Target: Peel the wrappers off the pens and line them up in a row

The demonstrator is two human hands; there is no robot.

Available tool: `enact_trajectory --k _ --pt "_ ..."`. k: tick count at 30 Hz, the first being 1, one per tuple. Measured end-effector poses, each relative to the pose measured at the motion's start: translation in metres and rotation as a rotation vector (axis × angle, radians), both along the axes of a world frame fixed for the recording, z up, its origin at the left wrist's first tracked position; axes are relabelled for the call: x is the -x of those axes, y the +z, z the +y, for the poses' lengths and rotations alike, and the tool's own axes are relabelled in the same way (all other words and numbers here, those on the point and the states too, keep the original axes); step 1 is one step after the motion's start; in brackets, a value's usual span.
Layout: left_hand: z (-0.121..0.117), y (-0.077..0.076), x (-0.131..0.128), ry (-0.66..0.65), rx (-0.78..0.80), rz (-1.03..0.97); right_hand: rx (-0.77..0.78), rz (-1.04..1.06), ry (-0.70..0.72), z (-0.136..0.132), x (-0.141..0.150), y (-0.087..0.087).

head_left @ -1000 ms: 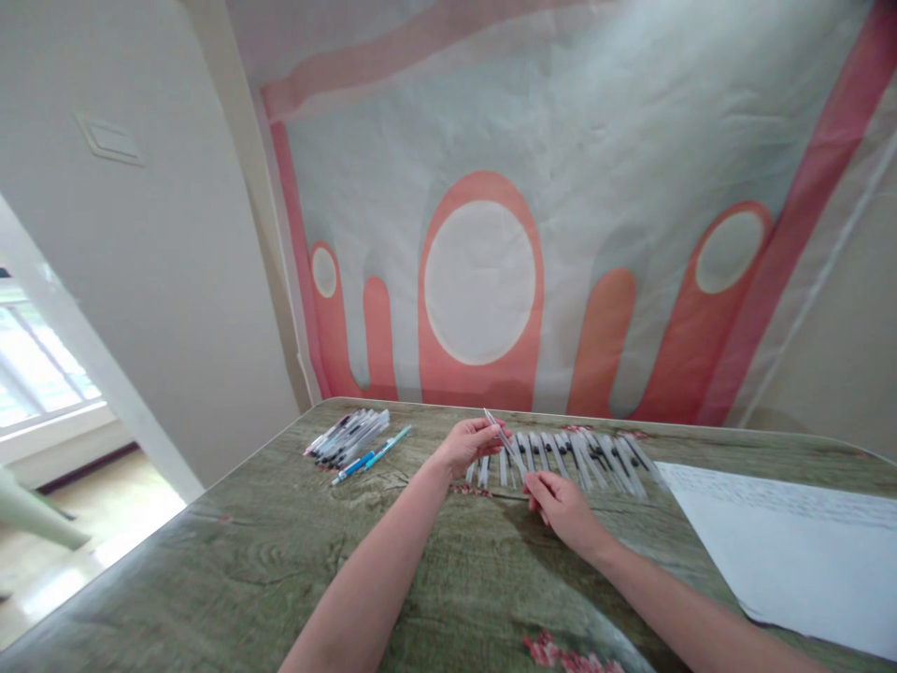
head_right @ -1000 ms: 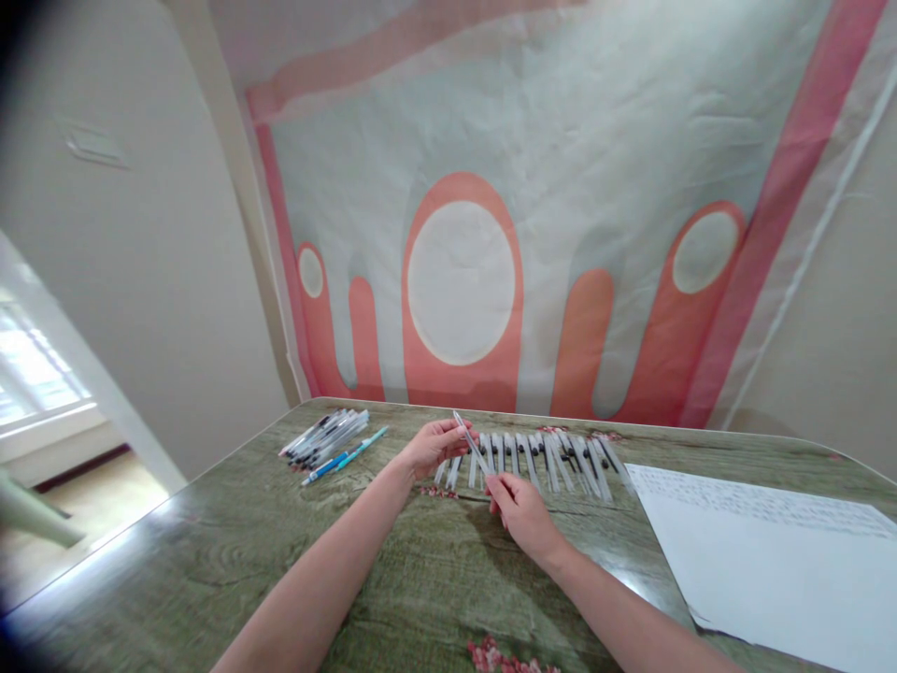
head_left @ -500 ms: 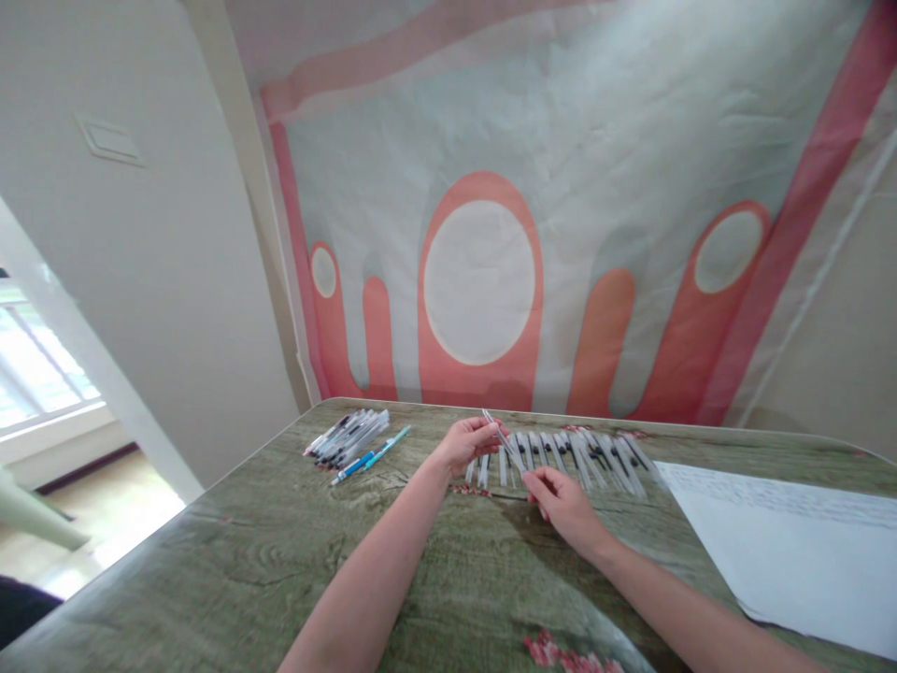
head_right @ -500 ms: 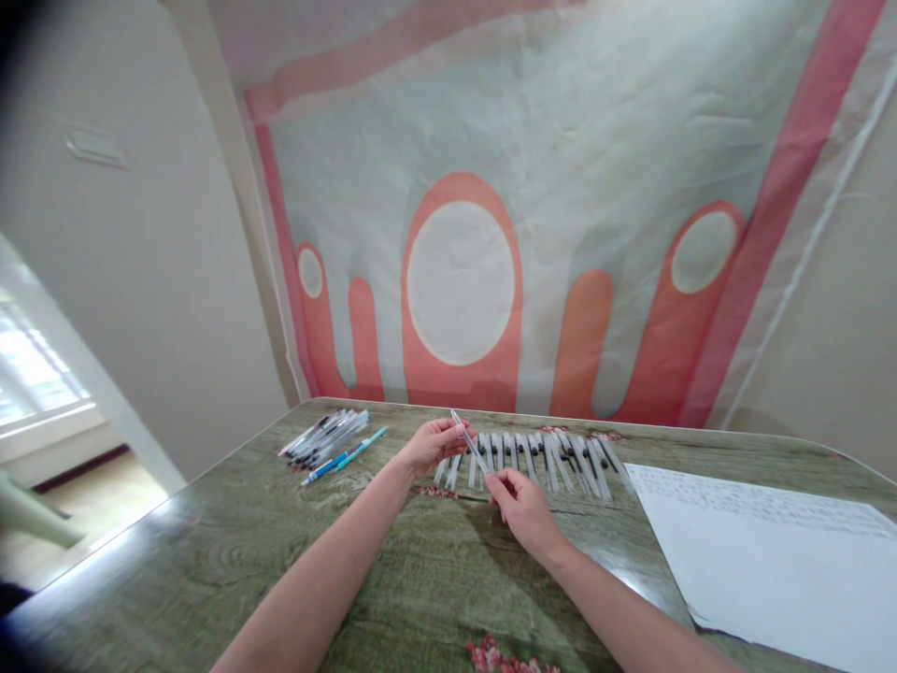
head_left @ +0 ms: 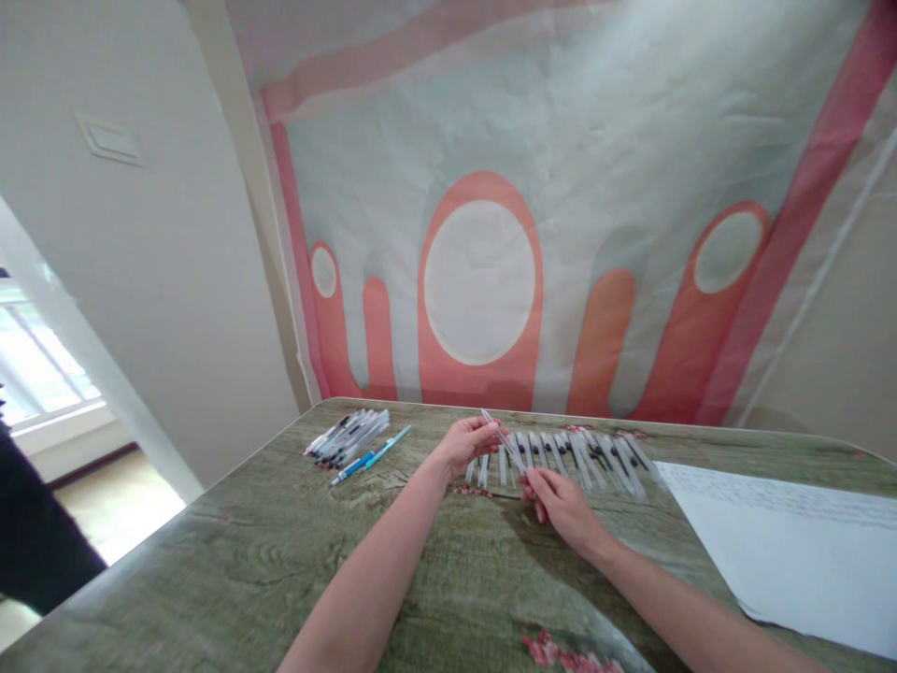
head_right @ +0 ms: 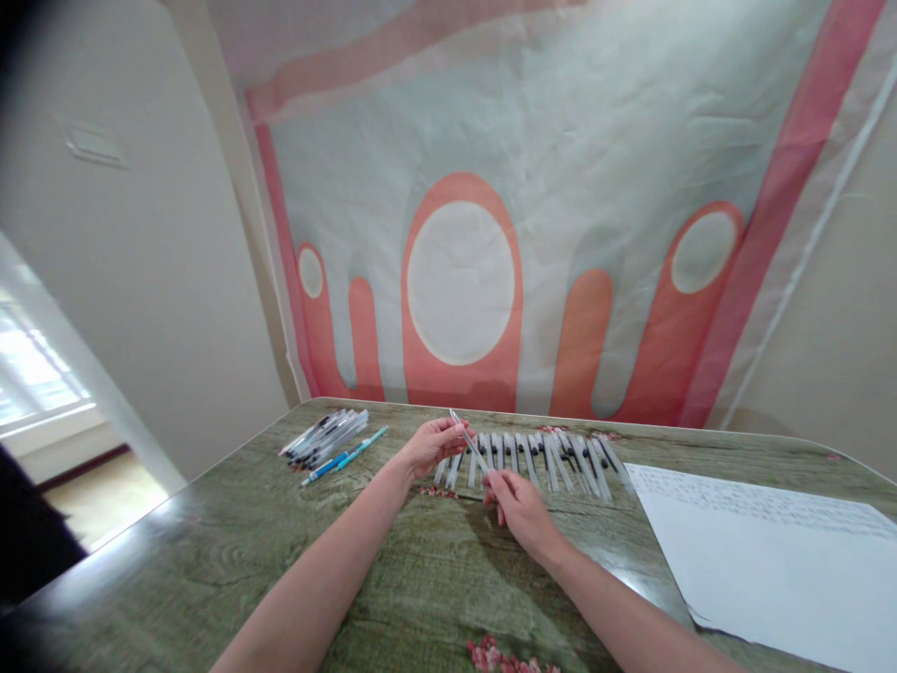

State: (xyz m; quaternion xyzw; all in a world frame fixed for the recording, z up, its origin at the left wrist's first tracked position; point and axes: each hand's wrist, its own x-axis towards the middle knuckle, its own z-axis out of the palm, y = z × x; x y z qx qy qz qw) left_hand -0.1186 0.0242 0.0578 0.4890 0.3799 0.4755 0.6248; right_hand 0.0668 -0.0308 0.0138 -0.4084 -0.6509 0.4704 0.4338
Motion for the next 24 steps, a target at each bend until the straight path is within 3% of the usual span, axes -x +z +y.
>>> enact_trajectory --k 7,13,19,24 --pt "-0.0007 0.0008 0.0007 0.012 0.001 0.032 -0.066 -0.021 -0.019 -0.0016 0.0002 0.0006" --pt "-0.0011 0.0015 0.0001 0.014 0.010 0.038 0.036 0.008 0.002 -0.0005 0.0005 0.0006" --pt "-0.0004 -0.0002 0.0004 0.001 0.000 0.027 -0.047 -0.032 -0.020 -0.0026 -0.0002 0.0025" --pt "-0.0001 -0.0007 0.0005 -0.010 -0.004 0.003 0.015 -0.015 -0.008 -0.0010 0.0011 0.0009"
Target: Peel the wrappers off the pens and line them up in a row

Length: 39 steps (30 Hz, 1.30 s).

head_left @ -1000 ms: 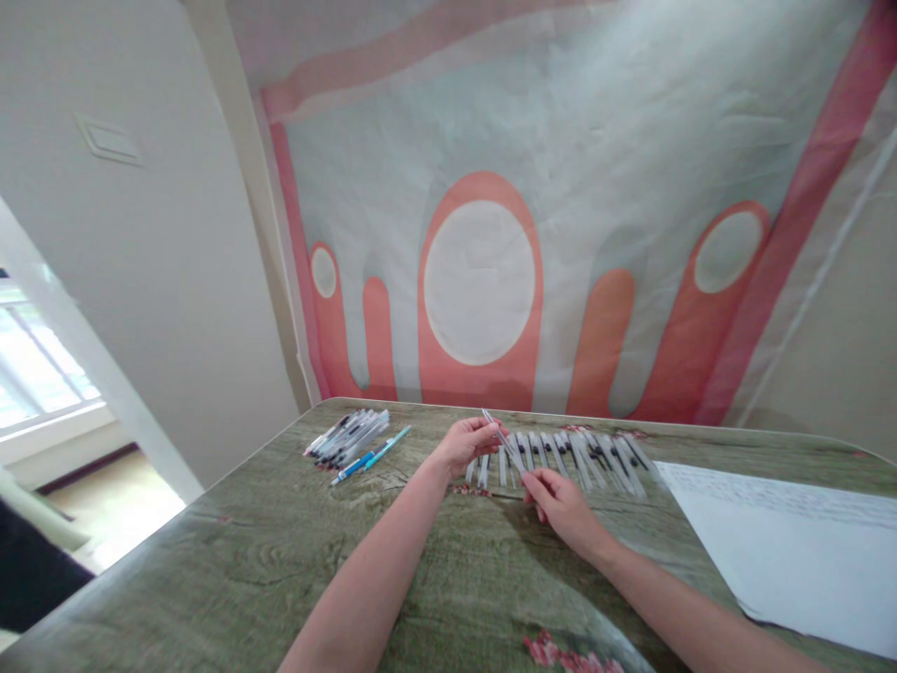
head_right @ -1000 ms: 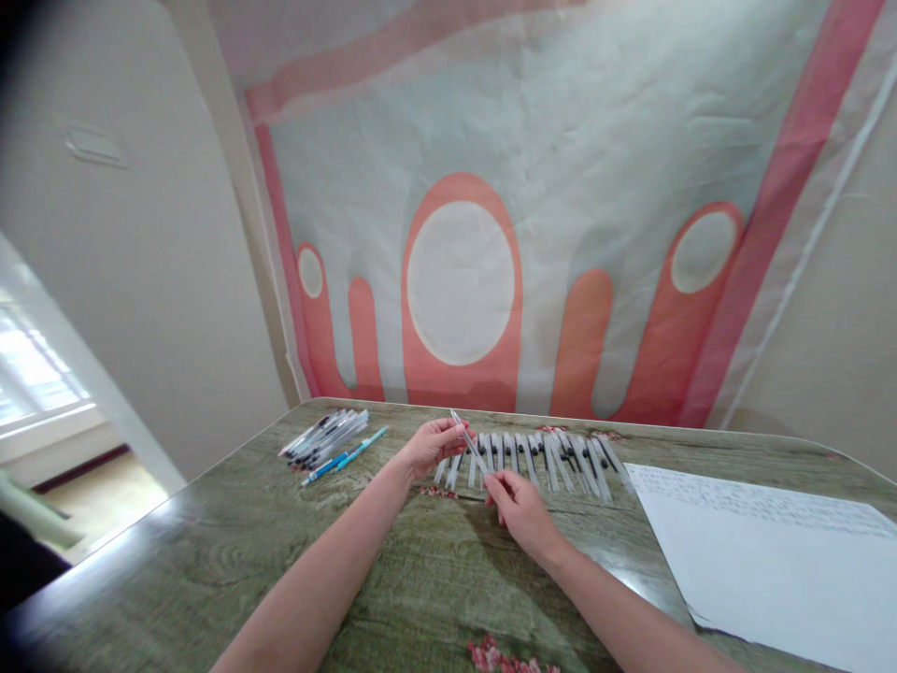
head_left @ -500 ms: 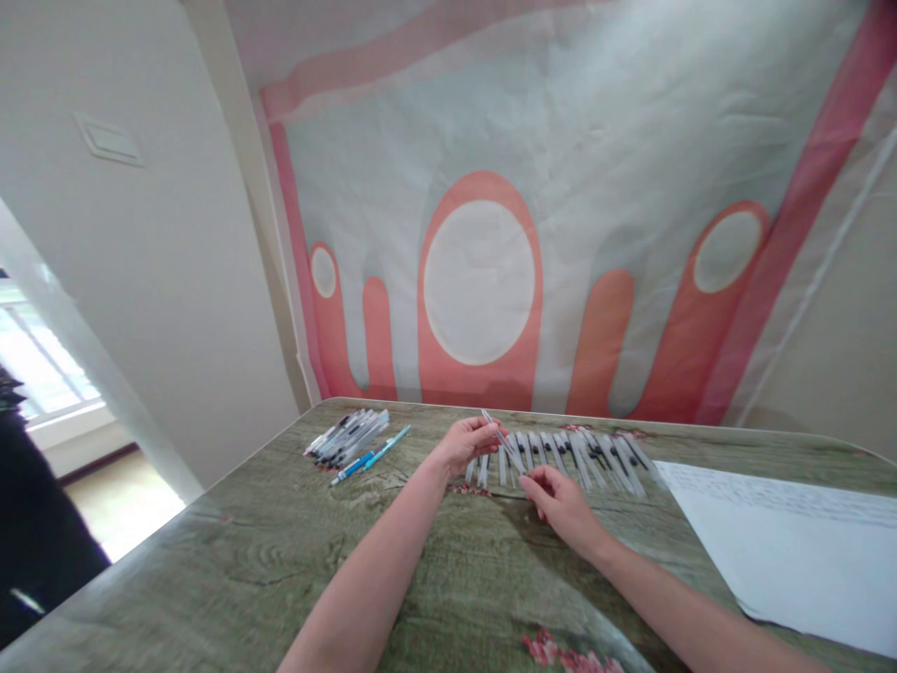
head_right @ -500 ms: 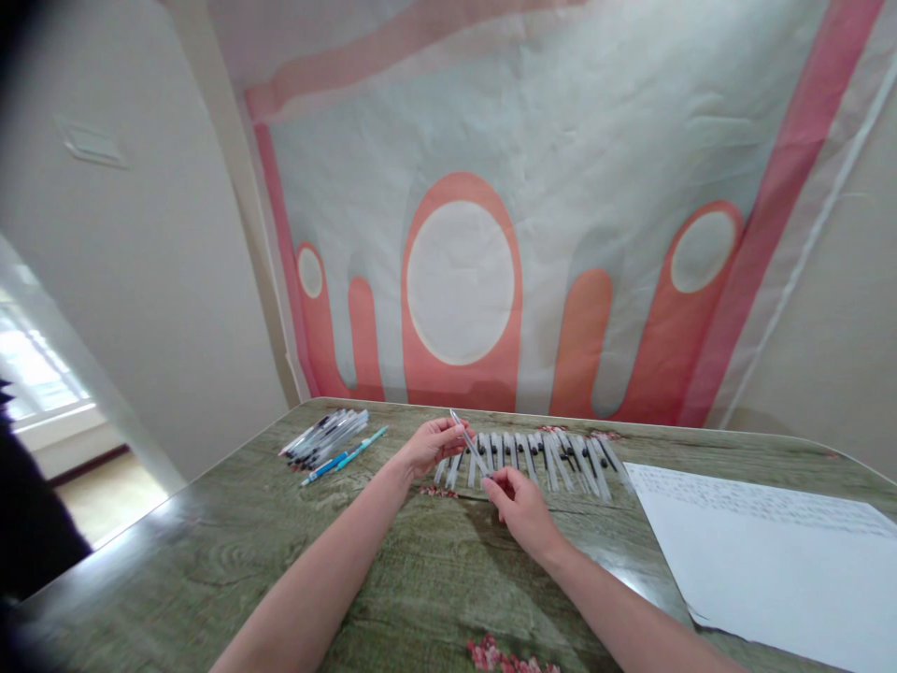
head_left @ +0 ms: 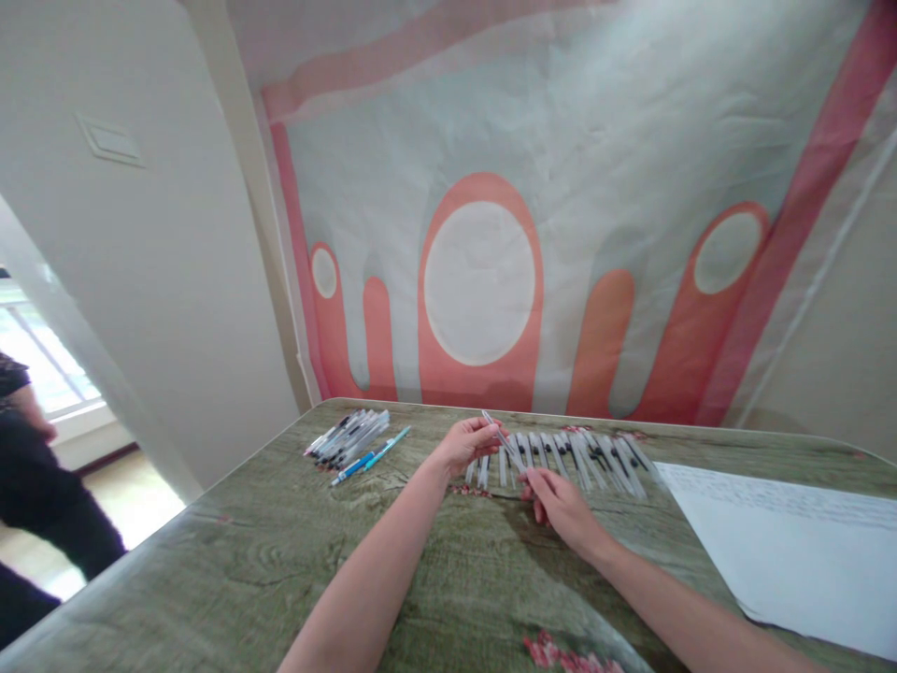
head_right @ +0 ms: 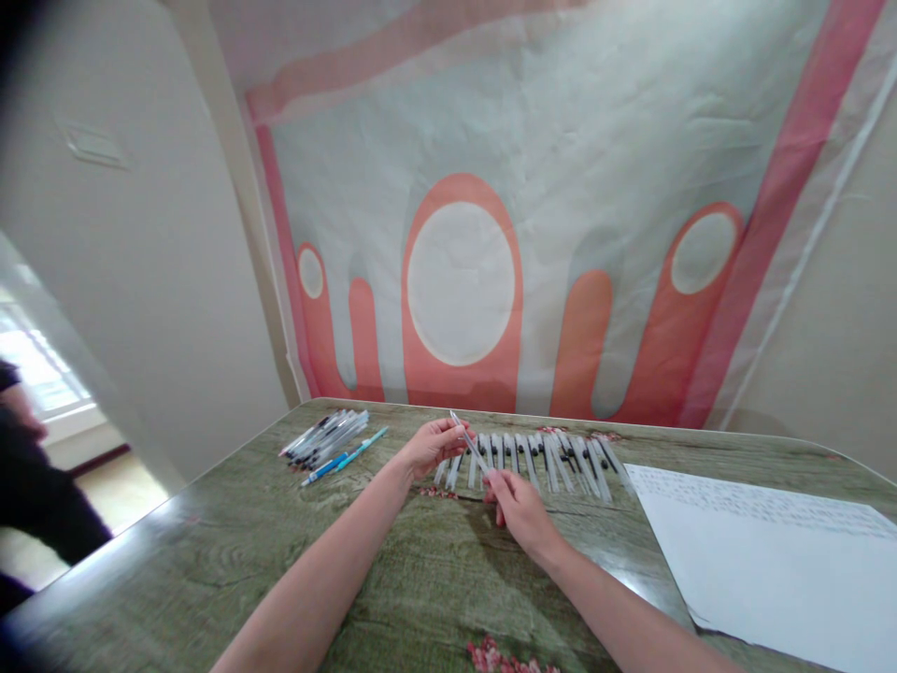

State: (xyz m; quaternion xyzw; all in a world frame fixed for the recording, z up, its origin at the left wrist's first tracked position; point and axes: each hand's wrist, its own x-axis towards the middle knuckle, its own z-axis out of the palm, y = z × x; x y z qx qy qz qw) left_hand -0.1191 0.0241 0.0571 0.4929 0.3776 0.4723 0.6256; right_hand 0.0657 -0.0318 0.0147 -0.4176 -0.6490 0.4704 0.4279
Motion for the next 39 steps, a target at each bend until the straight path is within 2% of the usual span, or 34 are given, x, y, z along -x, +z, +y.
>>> enact_trajectory --k 4,8,13,19,25,31,39 --pt "-0.0001 0.0002 0.0001 0.006 0.006 0.008 -0.032 -0.031 0.019 0.0017 -0.0004 -0.0021" --pt "0.0000 0.0000 0.0002 0.008 0.010 0.014 -0.085 -0.035 -0.020 -0.0008 -0.0016 0.0014" --pt "-0.0002 0.0007 0.0009 0.017 0.006 0.024 0.018 -0.013 0.005 -0.0018 -0.0004 0.0031" --pt "-0.0013 0.0021 0.0000 0.037 0.010 0.036 -0.084 -0.036 -0.012 -0.0003 -0.0014 0.0011" --pt "-0.0006 0.0020 -0.0006 0.047 0.008 0.032 -0.003 0.003 0.015 -0.0005 -0.0009 0.0013" --pt "-0.0004 0.0010 -0.0001 0.058 -0.014 0.049 -0.070 -0.015 -0.004 -0.0009 -0.0014 0.0016" --pt "-0.0013 0.0021 -0.0006 0.077 -0.005 0.043 -0.015 0.010 0.007 -0.0022 -0.0010 0.0038"
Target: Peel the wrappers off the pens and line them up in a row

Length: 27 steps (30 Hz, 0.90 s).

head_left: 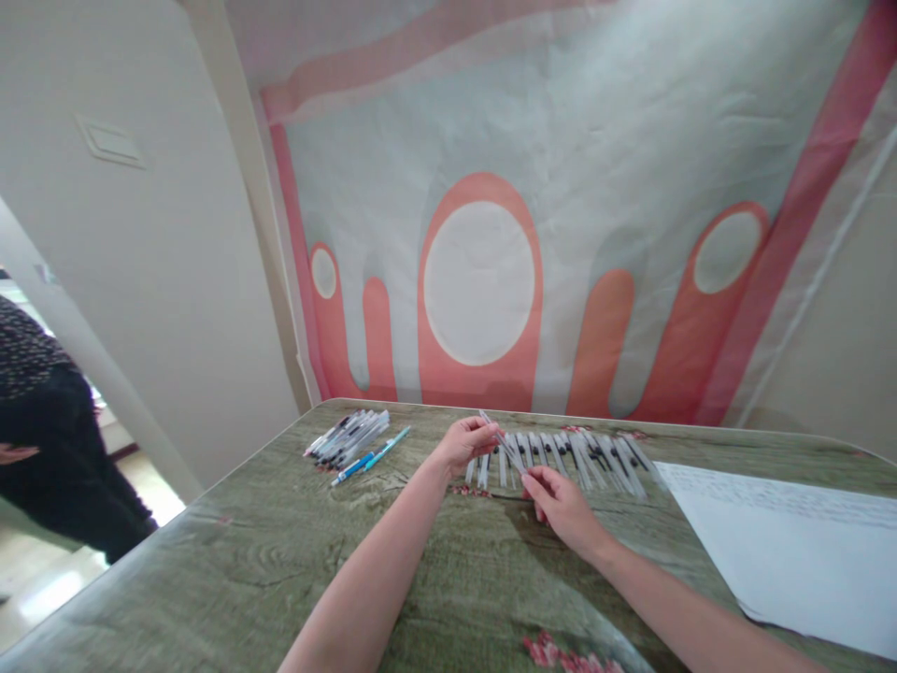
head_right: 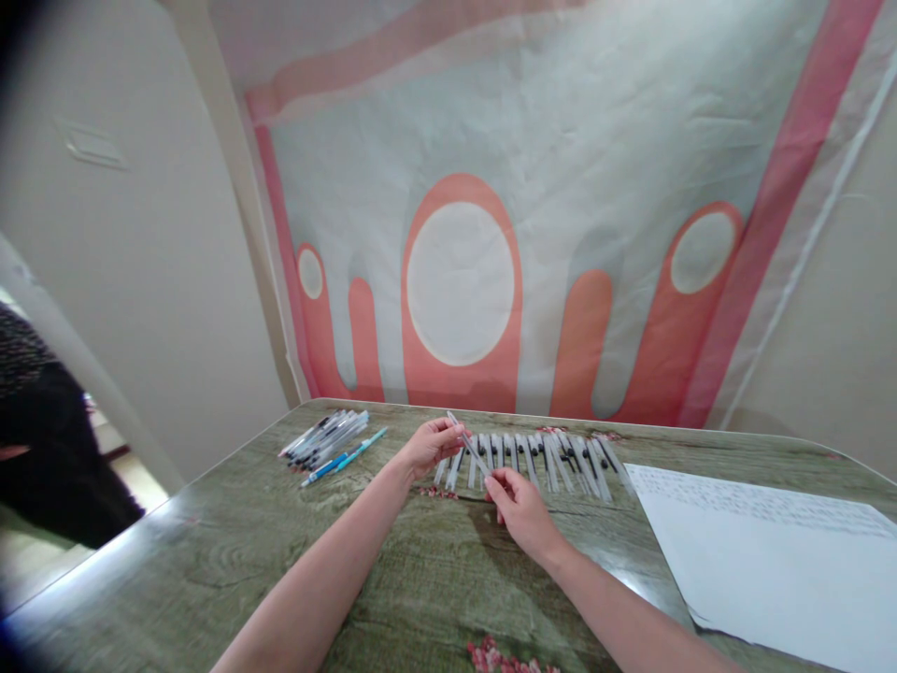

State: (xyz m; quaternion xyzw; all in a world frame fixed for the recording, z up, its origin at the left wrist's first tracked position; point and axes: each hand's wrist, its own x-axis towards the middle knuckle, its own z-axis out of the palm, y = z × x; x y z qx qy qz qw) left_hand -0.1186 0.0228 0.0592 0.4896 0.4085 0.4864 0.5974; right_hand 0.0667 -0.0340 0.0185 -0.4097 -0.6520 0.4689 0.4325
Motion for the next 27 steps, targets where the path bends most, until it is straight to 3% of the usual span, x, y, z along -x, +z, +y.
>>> enact_trajectory --k 12,27 --pt "0.006 0.006 0.010 0.132 0.026 -0.071 0.019 -0.009 0.002 0.000 0.000 0.000" --pt "0.006 0.003 0.007 0.108 0.047 -0.082 0.036 0.019 0.028 0.001 -0.001 -0.002"
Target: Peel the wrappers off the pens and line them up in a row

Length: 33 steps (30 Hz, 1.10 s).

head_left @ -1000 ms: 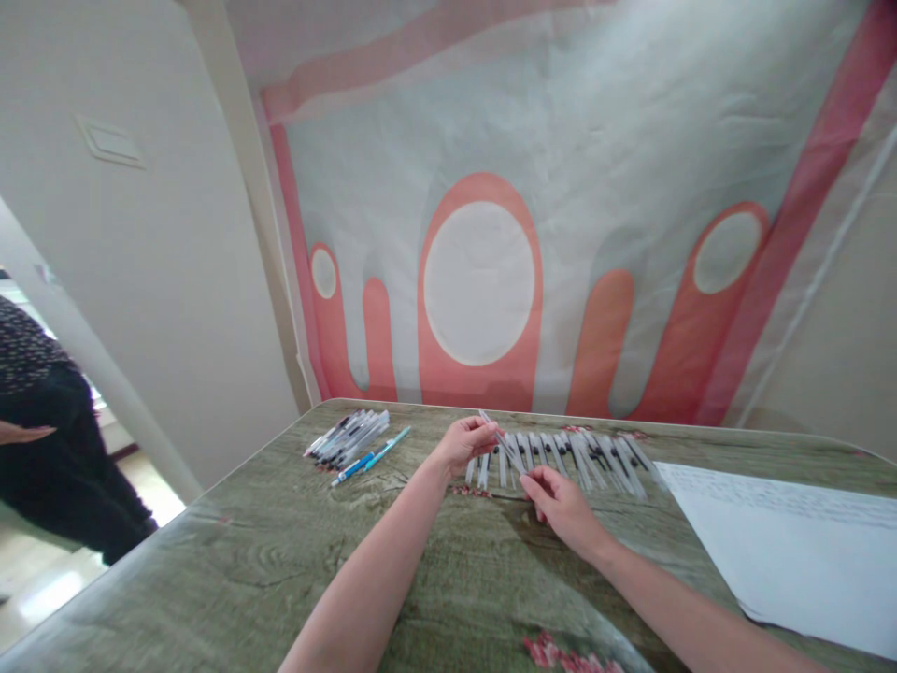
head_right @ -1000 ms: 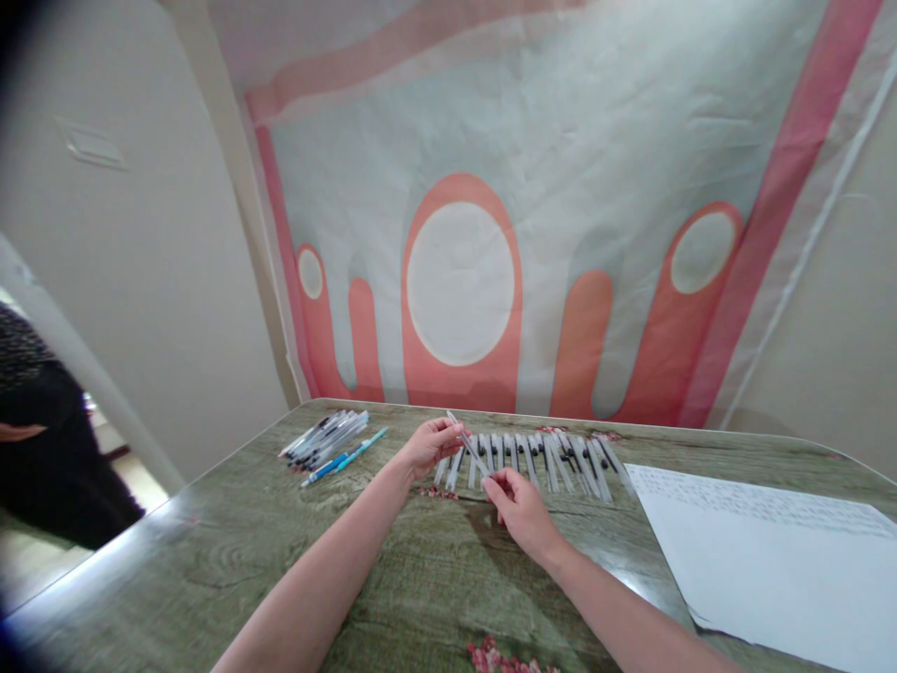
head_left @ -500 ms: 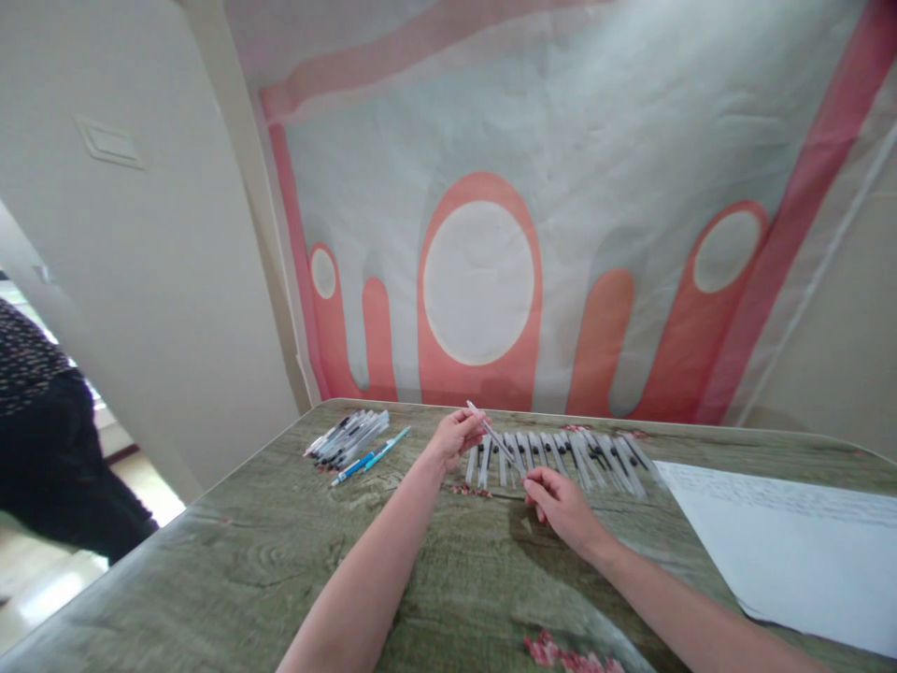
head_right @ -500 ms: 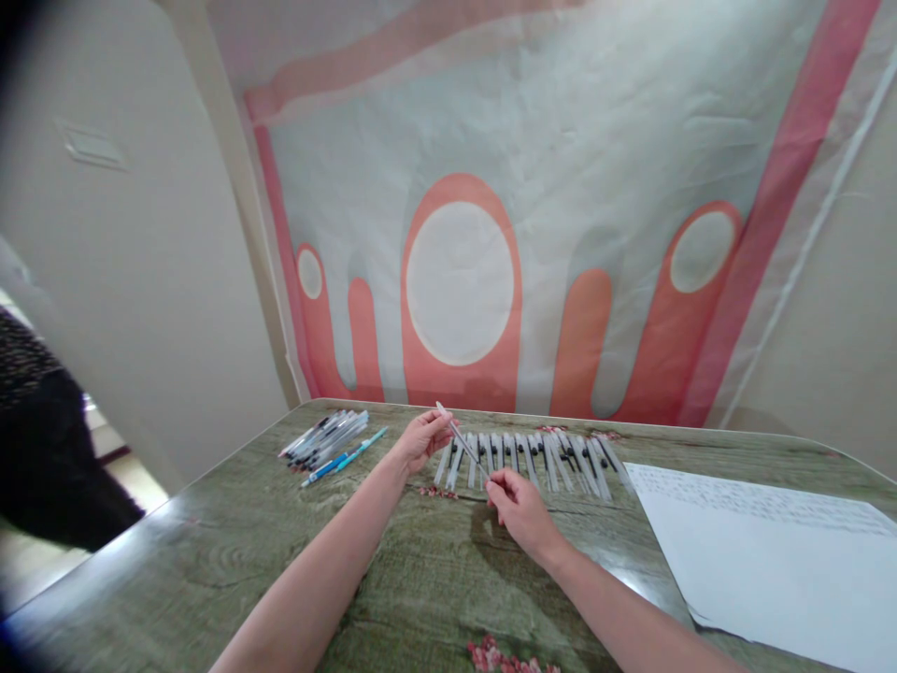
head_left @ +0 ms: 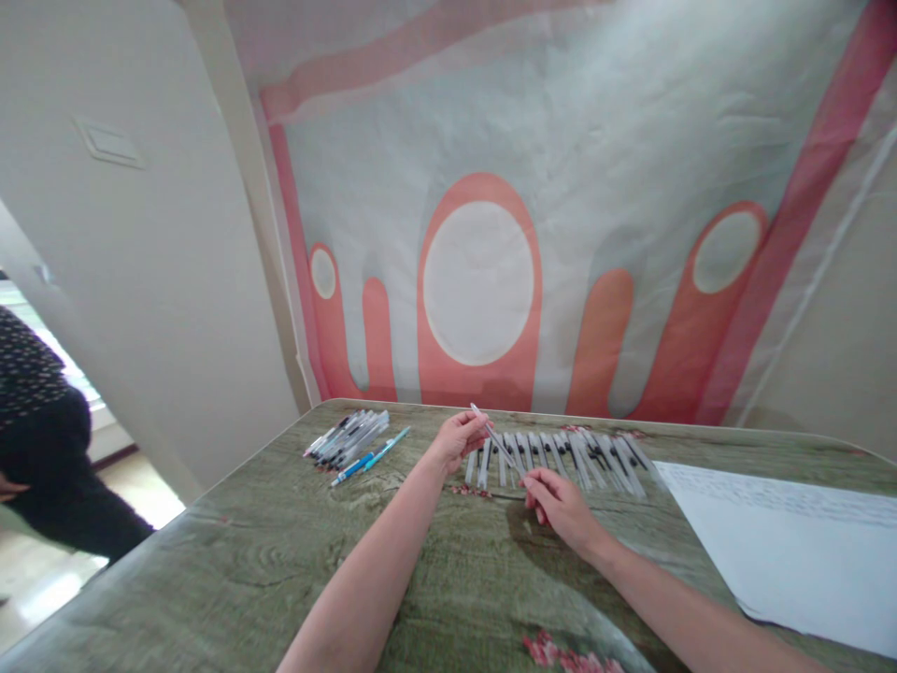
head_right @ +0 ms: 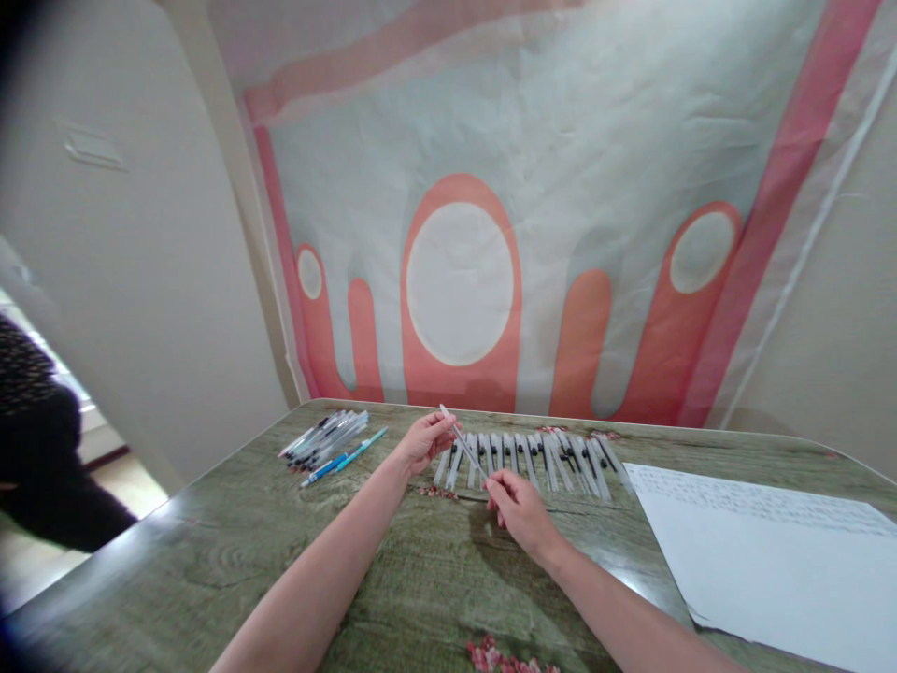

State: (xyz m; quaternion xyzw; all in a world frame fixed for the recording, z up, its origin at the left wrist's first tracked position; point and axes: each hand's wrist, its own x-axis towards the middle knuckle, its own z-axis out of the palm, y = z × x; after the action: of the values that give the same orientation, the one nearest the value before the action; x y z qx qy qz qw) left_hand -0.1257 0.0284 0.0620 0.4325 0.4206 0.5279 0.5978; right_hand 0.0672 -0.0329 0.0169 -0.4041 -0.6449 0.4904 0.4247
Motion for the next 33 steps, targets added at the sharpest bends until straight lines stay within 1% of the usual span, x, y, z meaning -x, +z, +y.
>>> enact_trajectory --k 4,6,7,8,11,12,13,14,15,16,19,22,23,24,25,29,33 --pt "0.003 -0.002 0.001 0.028 -0.007 -0.009 -0.037 -0.046 0.000 -0.001 0.000 0.000" --pt "0.008 -0.002 0.004 0.104 -0.021 -0.039 -0.047 -0.055 -0.003 -0.001 -0.001 0.000" --pt "0.010 -0.002 0.007 0.177 -0.035 -0.069 -0.051 -0.056 -0.007 -0.001 -0.001 -0.001" --pt "0.013 -0.001 0.011 0.279 -0.056 -0.109 -0.053 -0.057 -0.009 -0.001 -0.001 -0.001" --pt "0.021 0.002 0.028 0.679 -0.128 -0.242 -0.054 -0.060 -0.010 -0.001 -0.001 -0.002" --pt "0.023 0.003 0.033 0.794 -0.138 -0.272 -0.051 -0.060 -0.008 -0.001 -0.001 -0.003" --pt "0.024 0.004 0.038 0.872 -0.135 -0.286 -0.049 -0.058 -0.008 -0.001 -0.001 -0.003" --pt "0.024 0.006 0.042 0.881 -0.109 -0.280 -0.046 -0.054 -0.009 -0.001 -0.001 -0.003" --pt "0.024 0.007 0.044 0.826 -0.065 -0.259 -0.043 -0.047 -0.012 -0.001 -0.001 -0.002" --pt "0.023 0.007 0.044 0.731 -0.013 -0.229 -0.039 -0.039 -0.015 -0.001 -0.001 -0.002" --pt "0.016 0.006 0.031 0.385 0.120 -0.142 -0.027 -0.011 -0.028 0.000 -0.001 -0.002" --pt "0.009 0.001 0.009 0.094 0.163 -0.076 -0.012 -0.003 -0.044 0.000 0.000 -0.001" --pt "0.007 -0.001 0.003 0.025 0.160 -0.065 -0.007 -0.004 -0.047 0.000 0.000 -0.001" --pt "0.005 -0.002 -0.003 -0.016 0.152 -0.062 -0.004 -0.004 -0.049 0.000 0.000 0.000" --pt "0.004 -0.004 -0.007 -0.022 0.143 -0.067 -0.004 -0.004 -0.050 0.000 0.000 0.000" --pt "0.001 -0.008 -0.017 0.005 0.130 -0.098 -0.021 -0.015 -0.046 0.001 0.000 -0.001" --pt "-0.001 -0.010 -0.023 -0.003 0.124 -0.114 -0.037 -0.056 -0.047 0.002 0.000 -0.003"
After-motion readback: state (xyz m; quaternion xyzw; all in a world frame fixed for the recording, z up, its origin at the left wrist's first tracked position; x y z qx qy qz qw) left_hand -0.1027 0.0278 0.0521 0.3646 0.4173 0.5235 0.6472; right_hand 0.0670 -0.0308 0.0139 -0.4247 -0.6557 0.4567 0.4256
